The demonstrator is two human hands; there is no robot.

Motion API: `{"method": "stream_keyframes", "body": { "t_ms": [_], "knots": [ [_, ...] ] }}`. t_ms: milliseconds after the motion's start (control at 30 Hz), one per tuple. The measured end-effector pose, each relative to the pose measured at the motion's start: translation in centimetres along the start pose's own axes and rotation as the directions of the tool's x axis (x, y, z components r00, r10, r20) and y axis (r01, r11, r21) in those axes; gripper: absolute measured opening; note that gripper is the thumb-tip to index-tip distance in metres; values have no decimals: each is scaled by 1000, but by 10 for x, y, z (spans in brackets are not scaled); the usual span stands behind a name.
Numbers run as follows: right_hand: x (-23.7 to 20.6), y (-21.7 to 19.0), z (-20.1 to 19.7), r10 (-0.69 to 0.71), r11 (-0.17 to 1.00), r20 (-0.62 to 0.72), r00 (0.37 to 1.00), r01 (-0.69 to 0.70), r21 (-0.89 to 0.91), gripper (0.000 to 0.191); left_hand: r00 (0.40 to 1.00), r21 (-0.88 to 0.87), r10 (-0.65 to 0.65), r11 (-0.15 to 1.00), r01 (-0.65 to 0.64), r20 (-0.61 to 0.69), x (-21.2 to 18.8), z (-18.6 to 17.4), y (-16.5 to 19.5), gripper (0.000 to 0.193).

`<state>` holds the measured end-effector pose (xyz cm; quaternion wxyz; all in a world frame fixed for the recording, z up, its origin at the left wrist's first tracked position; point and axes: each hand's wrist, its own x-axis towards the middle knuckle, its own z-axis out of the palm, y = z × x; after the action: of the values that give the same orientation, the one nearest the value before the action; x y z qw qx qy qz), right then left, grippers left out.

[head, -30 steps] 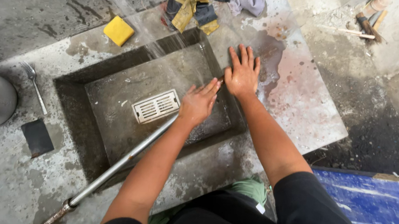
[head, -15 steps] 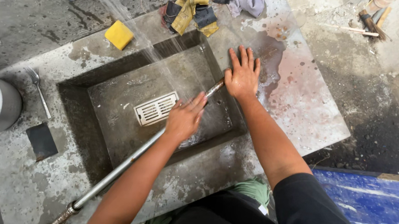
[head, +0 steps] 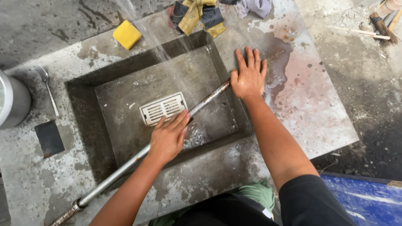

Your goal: The person scrubs a long metal rod with a yellow sponge under running water in a concrete sink, then rinses the rod and hands. The rod is rotated and scrubbed along its length, and the sponge is rinsed before being set aside.

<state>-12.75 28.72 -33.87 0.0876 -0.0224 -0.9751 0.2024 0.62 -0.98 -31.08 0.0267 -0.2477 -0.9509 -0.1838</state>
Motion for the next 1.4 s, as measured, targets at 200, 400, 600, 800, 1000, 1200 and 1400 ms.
{"method": "stream_keyframes", "body": {
  "t_ms": [200,400,600,800,1000,1200,1400],
  "knots": [
    [1,2,1,5,1000,-26,1000,-5,11,66,993,80,117,990,-114,-32,38,24,12,44],
    [0,4,3,-1,1000,-20,1000,0,-10,68,994,-60,96,993,-99,-43,126,61,41,44],
    [-1,2,2,-10,1000,-12,1000,9,-8,67,996,-173,-70,982,78,53,75,29,27,43],
    [1,0,1,19,1000,-16,1000,-19,-5,66,1000,-121,15,993,-16,-7,43,10,15,42],
    [1,-1,0,8,1000,-12,1000,-8,-17,66,998,-180,-52,982,58,42,110,42,29,40],
    [2,-1,-2,0,1000,-17,1000,0,-14,66,997,-145,58,987,-64,-41,71,22,28,40],
    [1,2,1,12,1000,-25,1000,-11,9,68,993,-110,89,989,-98,-84,62,24,25,41]
  ]
}}
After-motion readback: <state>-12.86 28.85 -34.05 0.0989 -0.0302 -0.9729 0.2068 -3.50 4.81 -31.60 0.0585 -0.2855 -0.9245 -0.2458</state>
